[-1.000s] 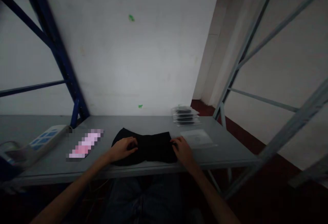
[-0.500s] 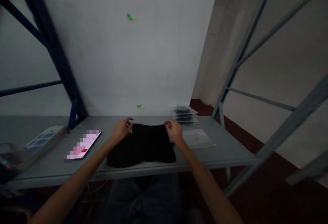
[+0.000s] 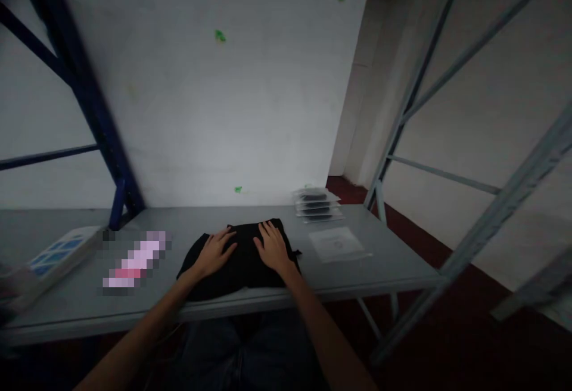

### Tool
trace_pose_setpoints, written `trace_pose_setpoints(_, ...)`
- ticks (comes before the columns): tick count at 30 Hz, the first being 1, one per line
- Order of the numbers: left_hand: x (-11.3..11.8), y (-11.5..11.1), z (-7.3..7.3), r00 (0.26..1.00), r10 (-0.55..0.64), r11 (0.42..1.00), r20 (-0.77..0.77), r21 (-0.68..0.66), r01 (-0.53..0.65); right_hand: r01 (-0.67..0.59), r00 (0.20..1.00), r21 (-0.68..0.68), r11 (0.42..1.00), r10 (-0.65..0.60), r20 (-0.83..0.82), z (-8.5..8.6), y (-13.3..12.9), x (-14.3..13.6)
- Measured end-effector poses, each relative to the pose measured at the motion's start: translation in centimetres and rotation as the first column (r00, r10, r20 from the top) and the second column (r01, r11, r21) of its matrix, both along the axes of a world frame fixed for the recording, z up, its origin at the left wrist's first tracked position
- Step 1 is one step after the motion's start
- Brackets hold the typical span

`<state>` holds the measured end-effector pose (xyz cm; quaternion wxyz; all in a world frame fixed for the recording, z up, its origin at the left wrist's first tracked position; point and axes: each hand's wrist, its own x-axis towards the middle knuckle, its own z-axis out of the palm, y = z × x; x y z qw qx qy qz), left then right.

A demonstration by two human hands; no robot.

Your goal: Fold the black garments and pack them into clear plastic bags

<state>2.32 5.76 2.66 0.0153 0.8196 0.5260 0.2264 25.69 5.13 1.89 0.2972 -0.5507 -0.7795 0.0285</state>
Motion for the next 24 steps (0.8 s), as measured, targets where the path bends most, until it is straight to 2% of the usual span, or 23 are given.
trace_pose_setpoints(3,-1.3,1.0,-0.4,0.999,-0.036,0.997,-0.033,-0.067,0.033,-0.001,0.997,-0.075,0.997,0.007,0.077,-0.5,0.4,1.4)
trace_pose_setpoints(7,-2.2,1.5,0.0,0.992,-0.081,0.993,-0.099,-0.098,0.071,0.027,0.99,-0.104,0.994,-0.012,0.141,-0.6,0.7,2.4)
trace_pose_setpoints(18,-3.3,3.5,0.5,0.98,-0.136,0.986,-0.143,-0.12,0.119,0.067,0.987,-0.118,0.991,-0.048,0.156,-0.3,1.9,1.8)
trace_pose_setpoints(20,-3.4,3.3,1.0,0.983,-0.134,0.989,-0.128,-0.078,0.124,0.057,0.989,-0.076,0.995,-0.046,0.137,0.2,1.8,1.6)
trace_pose_setpoints(24,-2.7,1.7,2.7,0.991,-0.118,0.984,-0.058,0.127,0.125,0.032,0.997,0.075,0.997,-0.037,0.069,1.0,-0.1,0.7)
